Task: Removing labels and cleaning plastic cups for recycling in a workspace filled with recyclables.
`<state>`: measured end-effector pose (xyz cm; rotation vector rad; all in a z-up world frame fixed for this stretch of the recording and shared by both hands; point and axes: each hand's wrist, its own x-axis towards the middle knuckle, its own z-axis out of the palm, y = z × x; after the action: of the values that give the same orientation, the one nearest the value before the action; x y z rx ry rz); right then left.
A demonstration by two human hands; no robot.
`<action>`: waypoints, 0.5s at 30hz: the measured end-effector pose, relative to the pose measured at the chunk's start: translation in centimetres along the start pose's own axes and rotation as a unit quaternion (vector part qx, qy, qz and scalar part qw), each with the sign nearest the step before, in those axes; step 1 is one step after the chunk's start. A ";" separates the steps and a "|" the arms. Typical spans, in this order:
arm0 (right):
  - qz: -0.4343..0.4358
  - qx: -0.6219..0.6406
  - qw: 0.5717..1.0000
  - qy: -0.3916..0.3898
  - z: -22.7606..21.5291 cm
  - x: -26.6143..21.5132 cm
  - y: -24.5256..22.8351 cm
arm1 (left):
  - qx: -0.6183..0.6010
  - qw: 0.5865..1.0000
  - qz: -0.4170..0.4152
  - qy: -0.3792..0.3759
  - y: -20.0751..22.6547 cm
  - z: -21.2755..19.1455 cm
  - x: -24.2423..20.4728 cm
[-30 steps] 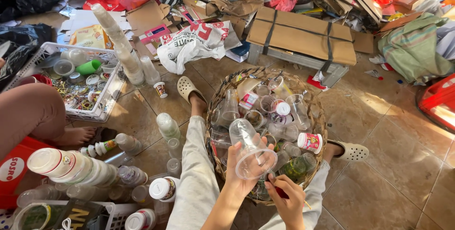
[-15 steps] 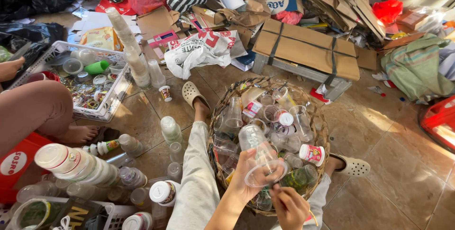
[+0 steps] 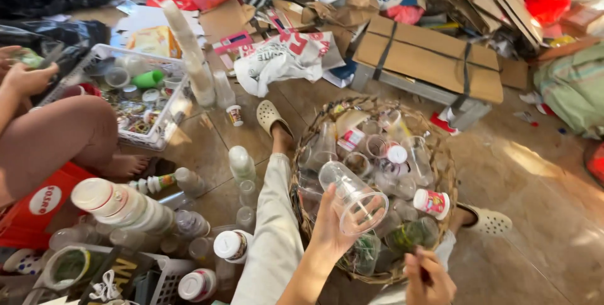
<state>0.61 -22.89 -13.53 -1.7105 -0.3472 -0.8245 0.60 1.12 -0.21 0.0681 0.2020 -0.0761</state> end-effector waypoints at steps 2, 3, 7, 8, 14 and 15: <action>-0.002 -0.018 0.993 -0.114 1.8 1.8 -4.7 | 0.009 0.999 -0.004 -0.035 -0.2 -0.9 0.6; 0.003 -0.023 0.994 -0.111 2.4 1.9 -5.9 | 0.009 0.999 -0.010 -0.031 -0.3 -1.0 0.5; -0.025 0.024 0.982 -0.186 4.6 2.4 -9.2 | 0.026 0.997 -0.030 -0.065 -0.7 -1.0 0.2; -0.015 0.041 0.979 -0.198 5.0 2.3 -9.7 | 0.026 0.996 -0.012 -0.084 -1.0 -1.0 0.0; -0.010 0.040 0.979 -0.199 4.7 3.4 -10.3 | -0.030 0.992 -0.019 -0.122 -1.7 -1.6 0.3; -0.010 0.040 0.979 -0.198 4.5 3.3 -10.0 | -0.030 0.992 -0.020 -0.122 -1.8 -1.0 0.1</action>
<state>-1.64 -16.18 -4.45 -1.7937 -0.6596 -0.4720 0.31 -0.60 -1.29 -0.0061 -0.0387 -0.1178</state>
